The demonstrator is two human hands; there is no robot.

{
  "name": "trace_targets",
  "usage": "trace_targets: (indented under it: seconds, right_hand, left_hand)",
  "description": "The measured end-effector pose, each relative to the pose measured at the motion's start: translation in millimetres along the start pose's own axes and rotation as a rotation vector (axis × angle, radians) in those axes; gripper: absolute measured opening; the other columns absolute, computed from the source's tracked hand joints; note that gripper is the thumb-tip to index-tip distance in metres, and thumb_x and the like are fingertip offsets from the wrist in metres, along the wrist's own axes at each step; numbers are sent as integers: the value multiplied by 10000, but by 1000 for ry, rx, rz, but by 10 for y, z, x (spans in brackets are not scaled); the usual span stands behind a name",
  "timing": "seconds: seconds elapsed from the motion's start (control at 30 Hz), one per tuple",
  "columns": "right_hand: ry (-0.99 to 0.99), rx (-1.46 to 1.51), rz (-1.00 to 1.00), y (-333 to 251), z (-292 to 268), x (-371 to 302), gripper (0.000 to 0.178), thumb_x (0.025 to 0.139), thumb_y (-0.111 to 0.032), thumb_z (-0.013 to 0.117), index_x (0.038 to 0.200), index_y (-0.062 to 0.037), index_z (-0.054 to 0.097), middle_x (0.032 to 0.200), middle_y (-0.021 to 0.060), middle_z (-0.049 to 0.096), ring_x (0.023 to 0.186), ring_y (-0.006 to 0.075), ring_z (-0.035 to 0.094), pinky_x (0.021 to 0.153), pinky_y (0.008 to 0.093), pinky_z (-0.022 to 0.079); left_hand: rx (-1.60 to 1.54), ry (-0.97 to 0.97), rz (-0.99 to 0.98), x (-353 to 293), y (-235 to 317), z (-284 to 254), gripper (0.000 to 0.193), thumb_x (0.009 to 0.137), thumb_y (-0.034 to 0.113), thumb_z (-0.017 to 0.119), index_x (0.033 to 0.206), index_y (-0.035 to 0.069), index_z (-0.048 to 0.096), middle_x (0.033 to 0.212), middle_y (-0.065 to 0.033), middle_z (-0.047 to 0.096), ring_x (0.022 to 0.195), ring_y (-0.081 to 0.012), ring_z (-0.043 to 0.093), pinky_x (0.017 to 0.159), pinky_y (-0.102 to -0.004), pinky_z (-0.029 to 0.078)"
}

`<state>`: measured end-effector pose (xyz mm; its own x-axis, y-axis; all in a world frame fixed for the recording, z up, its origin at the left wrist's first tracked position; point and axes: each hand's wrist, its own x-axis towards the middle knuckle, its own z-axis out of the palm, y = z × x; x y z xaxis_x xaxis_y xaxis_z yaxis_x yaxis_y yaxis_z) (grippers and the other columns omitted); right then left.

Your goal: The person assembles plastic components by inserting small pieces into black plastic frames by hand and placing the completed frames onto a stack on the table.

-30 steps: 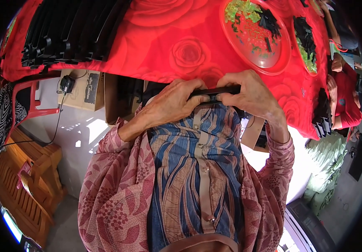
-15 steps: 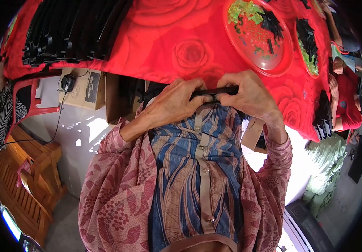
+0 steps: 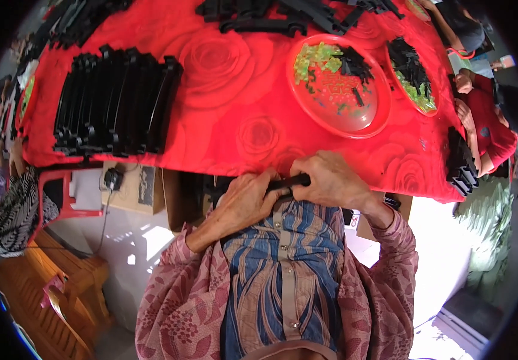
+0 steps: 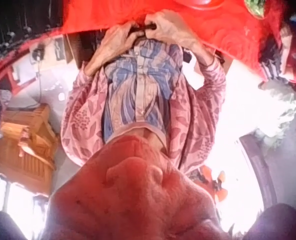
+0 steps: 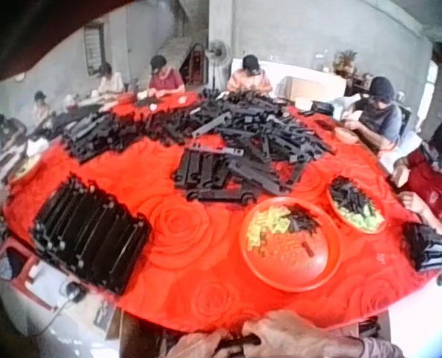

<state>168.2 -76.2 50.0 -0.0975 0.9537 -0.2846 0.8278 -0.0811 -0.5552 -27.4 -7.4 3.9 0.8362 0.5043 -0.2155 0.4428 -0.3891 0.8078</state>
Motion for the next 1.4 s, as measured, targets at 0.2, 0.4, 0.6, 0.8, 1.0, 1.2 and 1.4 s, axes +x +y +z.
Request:
trace_targets:
  seconds: [0.2, 0.4, 0.6, 0.8, 1.0, 1.2, 1.4]
  right_hand:
    - [-68, 59, -12, -3, 33, -84, 216, 707, -201, 639, 786, 0, 648, 656, 212, 605, 669, 401, 612, 604, 485, 448]
    - [59, 126, -79, 88, 142, -201, 209, 715, -193, 631, 773, 7, 642, 615, 228, 581, 601, 399, 602, 562, 480, 438]
    - [208, 160, -107, 215, 309, -270, 229, 735, -198, 632, 854, -4, 658, 734, 218, 625, 691, 384, 634, 600, 462, 468]
    - [316, 43, -80, 131, 416, -341, 243, 760, -242, 641, 796, -3, 606, 723, 193, 623, 692, 393, 635, 615, 487, 491]
    - [279, 65, -151, 168, 519, -340, 279, 782, -231, 609, 818, 45, 627, 754, 220, 641, 721, 393, 649, 641, 483, 514]
    - [308, 176, -170, 224, 579, -358, 273, 787, -245, 610, 826, 25, 627, 760, 210, 634, 721, 389, 640, 641, 480, 502]
    - [291, 207, -160, 249, 569, -344, 256, 782, -229, 611, 824, 23, 621, 749, 212, 626, 718, 399, 631, 642, 491, 489]
  left_hand:
    - [108, 6, 62, -1, 19, 59, 218, 845, 138, 599, 998, -18, 602, 731, -265, 611, 722, -439, 615, 645, -493, 466]
    - [157, -22, 114, 20, 23, 67, 193, 851, 127, 611, 992, -3, 589, 697, -251, 599, 670, -440, 603, 590, -480, 456]
    - [147, -9, 153, 85, 109, 2, 171, 853, 164, 599, 915, 5, 581, 643, -227, 588, 630, -433, 600, 554, -495, 449]
    - [105, -96, 195, 141, 48, -60, 248, 834, 123, 636, 1053, 5, 627, 782, -223, 636, 749, -393, 643, 642, -425, 489]
    - [264, -157, 196, 110, 64, -81, 245, 847, 149, 637, 1061, 30, 625, 782, -230, 636, 742, -410, 626, 626, -463, 472]
    - [231, -180, 173, 108, 50, -67, 258, 852, 166, 625, 1074, 35, 616, 716, -215, 625, 677, -409, 615, 619, -480, 460]
    - [236, -185, 168, 136, 77, -76, 249, 850, 166, 618, 1056, 26, 610, 710, -221, 616, 670, -406, 619, 601, -472, 457]
